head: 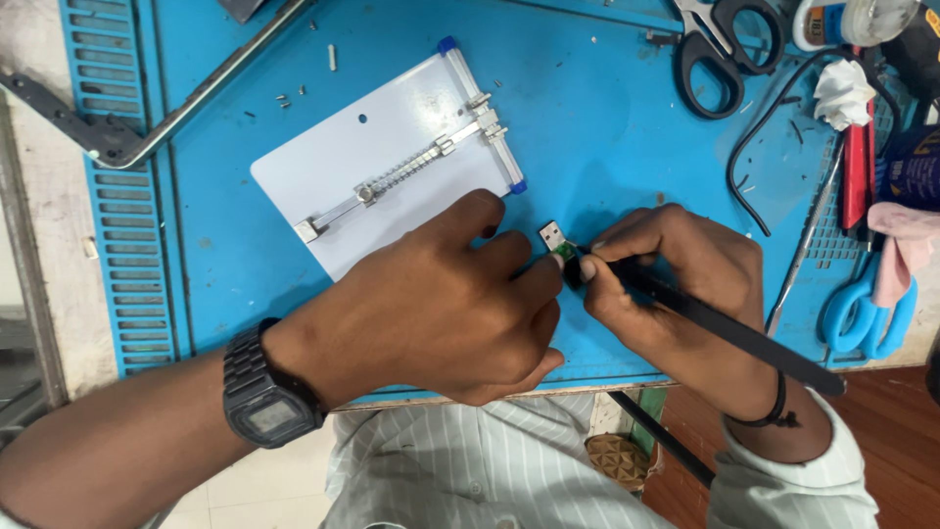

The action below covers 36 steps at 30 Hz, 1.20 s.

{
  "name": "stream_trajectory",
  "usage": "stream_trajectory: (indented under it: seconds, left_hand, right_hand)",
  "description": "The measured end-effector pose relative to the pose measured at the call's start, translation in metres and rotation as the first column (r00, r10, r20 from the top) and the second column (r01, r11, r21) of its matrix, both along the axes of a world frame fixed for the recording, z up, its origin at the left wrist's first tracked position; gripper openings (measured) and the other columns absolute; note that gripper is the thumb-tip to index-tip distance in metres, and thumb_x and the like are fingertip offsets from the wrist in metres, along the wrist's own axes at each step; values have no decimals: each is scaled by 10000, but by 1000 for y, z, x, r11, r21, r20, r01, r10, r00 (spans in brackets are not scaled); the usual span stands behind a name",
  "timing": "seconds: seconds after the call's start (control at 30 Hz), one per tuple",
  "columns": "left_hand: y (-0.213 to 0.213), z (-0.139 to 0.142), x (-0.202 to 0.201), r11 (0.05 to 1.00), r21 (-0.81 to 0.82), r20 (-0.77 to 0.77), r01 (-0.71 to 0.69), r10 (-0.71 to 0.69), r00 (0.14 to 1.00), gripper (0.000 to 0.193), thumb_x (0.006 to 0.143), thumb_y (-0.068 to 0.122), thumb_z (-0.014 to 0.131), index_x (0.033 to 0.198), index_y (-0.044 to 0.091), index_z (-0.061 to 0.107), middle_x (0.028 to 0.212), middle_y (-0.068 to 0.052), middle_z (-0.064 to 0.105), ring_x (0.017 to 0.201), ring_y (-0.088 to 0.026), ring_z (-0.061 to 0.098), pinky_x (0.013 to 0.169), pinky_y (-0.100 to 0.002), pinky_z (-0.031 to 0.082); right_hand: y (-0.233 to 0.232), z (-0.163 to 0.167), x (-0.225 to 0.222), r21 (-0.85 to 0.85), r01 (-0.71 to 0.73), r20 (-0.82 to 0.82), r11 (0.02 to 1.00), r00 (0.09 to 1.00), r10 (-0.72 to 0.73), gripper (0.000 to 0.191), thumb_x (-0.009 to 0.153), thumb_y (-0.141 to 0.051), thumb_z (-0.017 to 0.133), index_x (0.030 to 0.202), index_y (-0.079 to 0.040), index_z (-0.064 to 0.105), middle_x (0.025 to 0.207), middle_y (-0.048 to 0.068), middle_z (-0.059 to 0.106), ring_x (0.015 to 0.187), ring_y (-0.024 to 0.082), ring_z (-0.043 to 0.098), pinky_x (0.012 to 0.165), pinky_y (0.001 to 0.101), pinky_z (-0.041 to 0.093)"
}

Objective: The person wipes a small green circuit board with a pink cloth, then uses tweezers to pick at and adjust components on the board. They place the board into a spring-loaded white holder on the blue mat and press and reposition it while continuing to work on it with the tweezers.

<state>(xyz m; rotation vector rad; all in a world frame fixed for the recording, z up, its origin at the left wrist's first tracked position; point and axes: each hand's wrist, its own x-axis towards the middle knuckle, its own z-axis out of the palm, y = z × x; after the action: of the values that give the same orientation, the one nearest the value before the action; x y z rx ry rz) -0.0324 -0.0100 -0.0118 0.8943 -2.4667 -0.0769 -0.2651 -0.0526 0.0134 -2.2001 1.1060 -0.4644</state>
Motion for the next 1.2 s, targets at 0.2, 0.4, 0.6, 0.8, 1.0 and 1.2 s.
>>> stream_trajectory:
  seconds: [0.2,0.4,0.6,0.8,1.0,1.2]
  left_hand:
    - [-3,1,-3,1000,-13,-2,-28,28,1000,446,933,454,631,695,79,676,650,-3,535,658,-212,586,766,-372,477]
    - [-2,1,-3,995,-55,-26,-83,81,996,407,937,412,640,708,78,675,682,-5,554,699,-213,598,835,-383,495]
    - [-2,1,-2,972,-175,49,-157,168,985,211,1024,226,653,844,115,655,832,10,584,811,-170,604,920,-363,484]
    - [-5,2,-7,943,-133,32,-304,311,950,401,931,498,674,1076,125,647,1081,-2,575,992,-168,577,966,-433,435]
    - [-7,0,-10,950,-36,145,-311,313,939,755,794,762,660,1073,62,669,1184,-60,563,1108,-233,519,1012,-530,378]
    - [-5,-4,-12,945,-19,124,-326,325,937,757,788,764,670,1034,48,673,1183,-70,568,1104,-239,519,998,-538,365]
  right_hand:
    - [0,4,5,-254,-118,-128,960,988,88,258,881,-104,833,877,-22,588,885,117,723,765,249,707,656,339,516]
    - [-6,4,1,-90,-101,-41,991,994,97,227,886,-91,799,901,-13,586,905,120,722,762,223,722,632,306,529]
    - [-5,9,-1,-135,-111,-89,985,991,99,226,868,-83,798,908,-13,587,922,131,719,786,225,709,669,307,537]
    - [0,7,-4,-69,27,-100,997,994,-33,202,891,-66,802,933,-10,613,938,103,754,742,146,723,635,251,534]
    - [1,5,-7,41,54,-28,998,998,-53,173,904,-58,793,965,-10,639,954,87,768,731,107,724,627,233,540]
    - [4,9,-6,39,58,3,998,998,-58,172,907,-40,781,978,-12,627,977,101,761,806,116,744,679,237,563]
